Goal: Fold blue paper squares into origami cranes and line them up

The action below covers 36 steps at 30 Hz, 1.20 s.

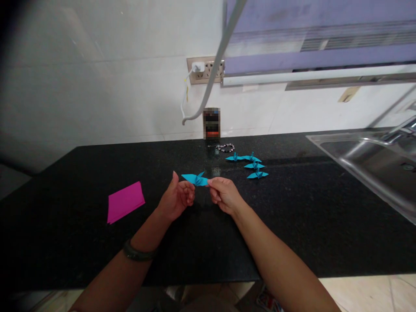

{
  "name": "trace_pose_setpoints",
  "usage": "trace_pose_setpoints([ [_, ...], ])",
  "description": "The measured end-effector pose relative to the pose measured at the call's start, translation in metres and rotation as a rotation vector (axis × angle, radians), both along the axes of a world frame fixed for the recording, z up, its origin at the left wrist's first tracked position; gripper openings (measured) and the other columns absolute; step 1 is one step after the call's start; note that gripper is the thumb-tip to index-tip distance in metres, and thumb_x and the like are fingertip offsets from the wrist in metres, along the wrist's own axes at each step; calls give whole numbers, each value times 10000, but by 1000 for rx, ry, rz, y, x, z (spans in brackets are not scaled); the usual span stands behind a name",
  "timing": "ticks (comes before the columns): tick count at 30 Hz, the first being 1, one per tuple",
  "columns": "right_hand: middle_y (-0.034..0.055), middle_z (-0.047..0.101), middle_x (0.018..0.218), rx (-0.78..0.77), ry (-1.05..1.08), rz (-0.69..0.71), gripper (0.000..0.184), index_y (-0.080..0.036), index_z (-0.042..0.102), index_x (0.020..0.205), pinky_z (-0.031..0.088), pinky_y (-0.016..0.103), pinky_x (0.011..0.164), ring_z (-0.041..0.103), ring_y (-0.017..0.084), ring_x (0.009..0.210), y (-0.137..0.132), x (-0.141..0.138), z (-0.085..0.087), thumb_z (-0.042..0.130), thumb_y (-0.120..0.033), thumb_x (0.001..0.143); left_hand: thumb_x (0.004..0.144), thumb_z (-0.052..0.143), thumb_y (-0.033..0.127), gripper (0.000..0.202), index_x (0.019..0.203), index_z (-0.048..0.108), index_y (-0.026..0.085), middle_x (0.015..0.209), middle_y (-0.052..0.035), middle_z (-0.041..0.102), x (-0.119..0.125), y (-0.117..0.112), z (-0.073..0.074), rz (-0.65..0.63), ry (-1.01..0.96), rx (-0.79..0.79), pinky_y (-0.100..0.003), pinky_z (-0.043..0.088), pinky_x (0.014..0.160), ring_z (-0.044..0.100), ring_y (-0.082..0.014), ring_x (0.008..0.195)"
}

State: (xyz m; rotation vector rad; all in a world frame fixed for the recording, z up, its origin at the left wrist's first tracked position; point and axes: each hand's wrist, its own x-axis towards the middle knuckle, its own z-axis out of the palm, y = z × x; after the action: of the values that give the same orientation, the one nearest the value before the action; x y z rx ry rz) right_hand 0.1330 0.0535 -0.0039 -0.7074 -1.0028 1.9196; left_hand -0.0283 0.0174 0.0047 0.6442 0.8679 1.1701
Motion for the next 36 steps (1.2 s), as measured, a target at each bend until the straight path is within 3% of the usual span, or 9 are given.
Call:
trace_pose_setpoints([
  [4,-93,373,346,-23,20,36,189,-148,510,649,217,157,314,234,25,284,-2,-1,-2,603,-297,719,714,606,350,244,652,526,128,477,27,502,1,-1,-2,26,-12,50,-169,322,400,436,-56,392],
  [7,-95,369,398,-111,160,115,146,-151,517,708,203,149,325,226,21,313,-2,-2,-1,601,-268,727,719,608,266,176,661,507,133,497,40,481,1,-2,-2,30,-137,18,-158,324,407,430,-46,416],
  [12,-94,358,441,-185,278,85,152,-160,483,693,204,139,337,232,19,341,-6,-6,2,602,-245,735,757,560,240,152,674,492,131,505,43,461,2,-2,0,25,-275,-70,-156,335,404,412,-40,410],
  [20,-98,368,408,-202,253,-13,219,-169,432,638,183,146,341,226,20,335,-7,-7,4,632,-226,709,761,552,238,138,694,501,128,498,42,463,3,0,-4,37,-289,-89,-165,350,403,424,-46,407],
  [26,-97,356,386,-159,184,-59,267,-172,407,588,169,165,341,225,23,327,-5,-6,-3,644,-243,687,722,600,179,151,674,462,139,499,57,454,-1,6,-10,198,-179,-121,-140,332,394,416,-27,397],
  [32,-93,360,405,-105,-77,-20,232,-168,471,630,184,184,340,240,29,324,4,-2,-12,646,-318,659,751,560,222,239,608,381,154,423,84,341,-4,7,-6,178,-207,-112,-145,264,363,313,-19,339],
  [36,-88,361,390,-41,-139,-127,254,-154,526,663,194,189,341,252,35,320,15,9,-7,601,-395,697,731,568,241,262,590,360,167,381,103,265,-5,7,-6,194,-94,-100,-153,202,345,248,-20,305],
])
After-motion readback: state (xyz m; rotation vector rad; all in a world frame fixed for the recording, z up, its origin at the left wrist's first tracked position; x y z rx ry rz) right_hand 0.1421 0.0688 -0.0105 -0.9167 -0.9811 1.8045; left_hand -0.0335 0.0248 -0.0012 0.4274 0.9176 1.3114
